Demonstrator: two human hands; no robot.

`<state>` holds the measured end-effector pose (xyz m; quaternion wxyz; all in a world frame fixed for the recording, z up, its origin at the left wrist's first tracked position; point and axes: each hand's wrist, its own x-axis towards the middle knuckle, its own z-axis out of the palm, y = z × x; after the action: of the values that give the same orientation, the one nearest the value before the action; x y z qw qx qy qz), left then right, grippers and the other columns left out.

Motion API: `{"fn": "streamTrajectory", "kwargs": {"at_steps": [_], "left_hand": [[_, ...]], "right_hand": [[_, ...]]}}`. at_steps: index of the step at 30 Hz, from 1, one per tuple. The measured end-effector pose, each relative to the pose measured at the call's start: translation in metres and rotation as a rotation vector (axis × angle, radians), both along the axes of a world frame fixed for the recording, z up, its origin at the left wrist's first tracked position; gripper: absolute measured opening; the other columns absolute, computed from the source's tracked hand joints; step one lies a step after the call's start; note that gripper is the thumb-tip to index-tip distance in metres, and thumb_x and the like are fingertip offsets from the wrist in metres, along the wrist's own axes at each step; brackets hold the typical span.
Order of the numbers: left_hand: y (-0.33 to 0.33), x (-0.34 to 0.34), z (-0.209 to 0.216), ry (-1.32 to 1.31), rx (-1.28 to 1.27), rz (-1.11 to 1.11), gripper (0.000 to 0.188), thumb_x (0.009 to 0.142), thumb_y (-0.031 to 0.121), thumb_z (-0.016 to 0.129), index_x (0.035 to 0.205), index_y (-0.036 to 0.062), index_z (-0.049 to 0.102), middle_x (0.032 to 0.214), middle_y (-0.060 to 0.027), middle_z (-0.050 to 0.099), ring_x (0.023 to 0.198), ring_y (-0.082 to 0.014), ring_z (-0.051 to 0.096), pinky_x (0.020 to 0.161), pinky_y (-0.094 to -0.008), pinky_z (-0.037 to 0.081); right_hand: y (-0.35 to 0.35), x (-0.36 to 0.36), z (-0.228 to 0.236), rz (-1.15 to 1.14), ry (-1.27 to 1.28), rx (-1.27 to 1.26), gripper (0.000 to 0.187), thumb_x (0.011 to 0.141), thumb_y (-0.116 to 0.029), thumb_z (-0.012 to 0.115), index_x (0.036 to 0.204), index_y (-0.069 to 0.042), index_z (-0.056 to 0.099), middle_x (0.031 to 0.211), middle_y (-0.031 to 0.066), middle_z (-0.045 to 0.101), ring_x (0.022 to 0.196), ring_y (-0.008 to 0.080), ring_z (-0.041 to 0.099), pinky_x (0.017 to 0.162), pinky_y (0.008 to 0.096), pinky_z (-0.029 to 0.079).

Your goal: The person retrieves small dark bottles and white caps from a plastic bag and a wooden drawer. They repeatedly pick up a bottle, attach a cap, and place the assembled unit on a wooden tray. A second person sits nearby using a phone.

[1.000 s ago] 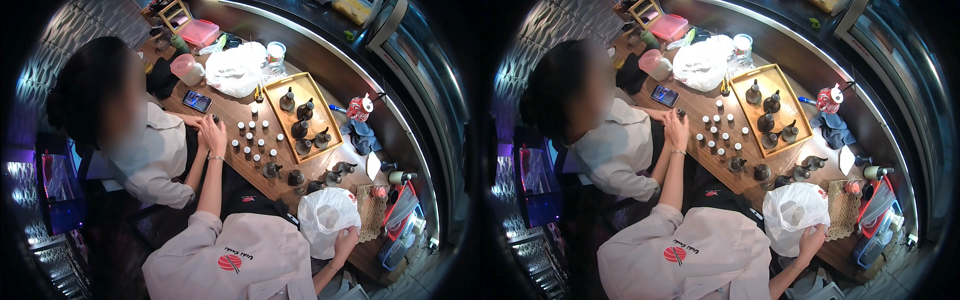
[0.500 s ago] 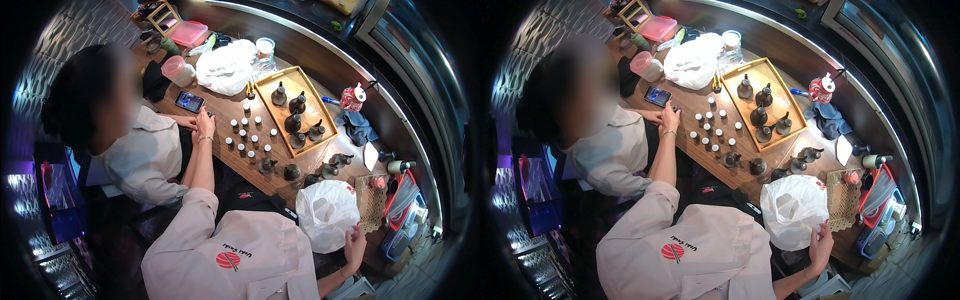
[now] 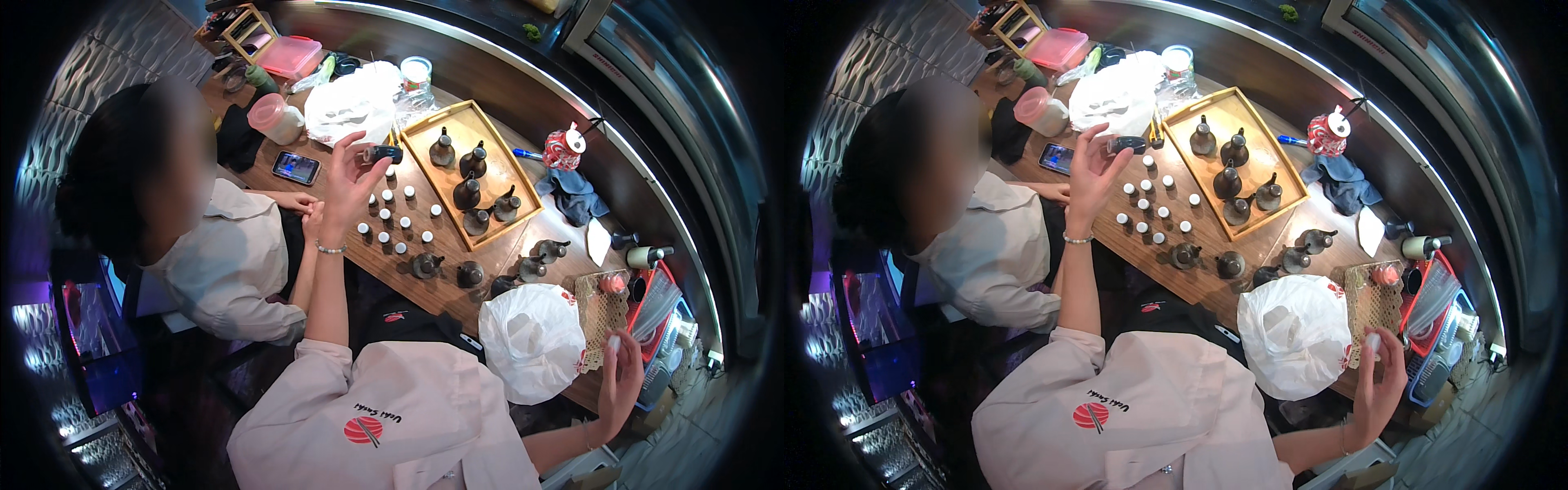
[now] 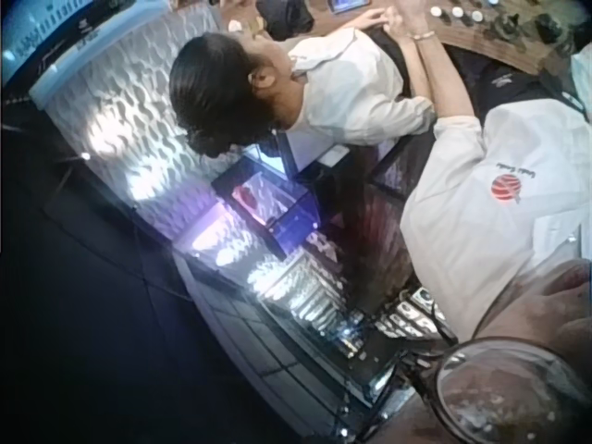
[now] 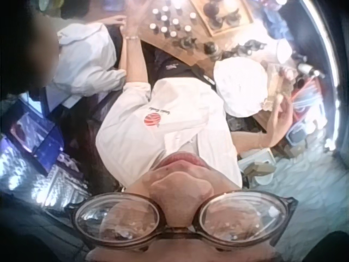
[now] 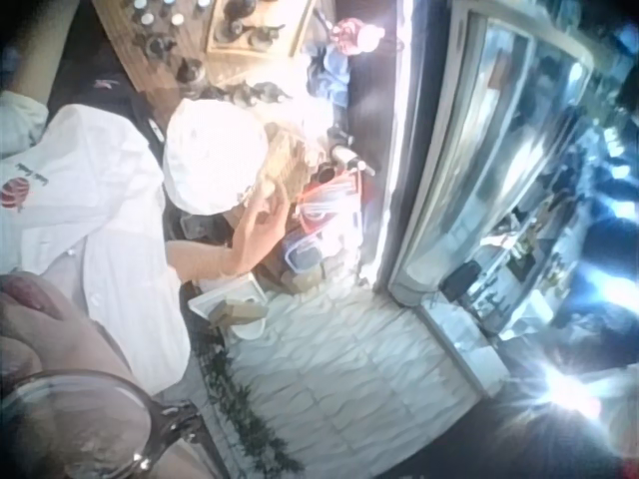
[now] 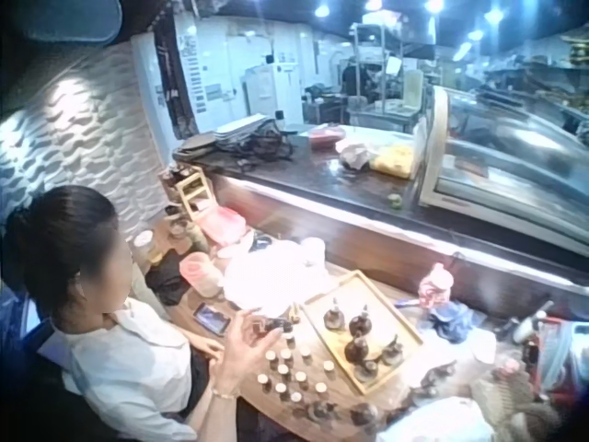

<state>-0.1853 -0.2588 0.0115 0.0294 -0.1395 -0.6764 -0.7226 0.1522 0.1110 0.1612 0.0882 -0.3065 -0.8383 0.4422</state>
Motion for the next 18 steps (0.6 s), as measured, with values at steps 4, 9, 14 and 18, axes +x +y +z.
{"fn": "streamTrajectory", "kwargs": {"at_steps": [4,9,14,18], "left_hand": [[0.021,0.014,0.035,0.013,0.147,-0.113,0.053,0.092,-0.002,0.077,0.135,0.0006,0.046,0.120,-0.0084,0.059,0.108,-0.0155,0.068,0.087,-0.0246,0.059],[0.030,0.028,0.047,-0.030,0.190,-0.166,0.053,0.090,0.001,0.079,0.133,0.0001,0.048,0.121,-0.0074,0.062,0.111,-0.0165,0.068,0.093,-0.0267,0.059],[0.035,0.043,0.051,-0.061,0.186,-0.148,0.051,0.091,0.005,0.080,0.132,-0.0008,0.051,0.122,-0.0090,0.066,0.105,-0.0131,0.067,0.087,-0.0264,0.057],[0.052,0.055,0.063,-0.126,0.257,-0.193,0.041,0.096,0.009,0.076,0.130,-0.0010,0.055,0.118,-0.0107,0.070,0.097,-0.0113,0.067,0.082,-0.0264,0.057]], "right_hand": [[-0.025,-0.045,0.018,0.098,0.098,0.131,0.029,0.100,-0.005,0.064,0.128,0.005,0.061,0.117,0.0160,0.073,0.112,0.0191,0.068,0.100,0.0321,0.050],[-0.043,-0.075,0.015,0.217,0.192,0.079,0.033,0.100,-0.004,0.066,0.131,0.004,0.059,0.117,0.0176,0.074,0.114,0.0229,0.070,0.102,0.0336,0.052],[-0.045,-0.101,0.008,0.350,0.240,0.069,0.032,0.099,-0.001,0.066,0.131,0.003,0.059,0.124,0.0155,0.073,0.113,0.0214,0.071,0.098,0.0325,0.053],[-0.060,-0.133,0.004,0.480,0.396,-0.049,0.031,0.098,-0.002,0.068,0.129,0.002,0.062,0.120,0.0111,0.072,0.106,0.0162,0.067,0.095,0.0295,0.051]]}}
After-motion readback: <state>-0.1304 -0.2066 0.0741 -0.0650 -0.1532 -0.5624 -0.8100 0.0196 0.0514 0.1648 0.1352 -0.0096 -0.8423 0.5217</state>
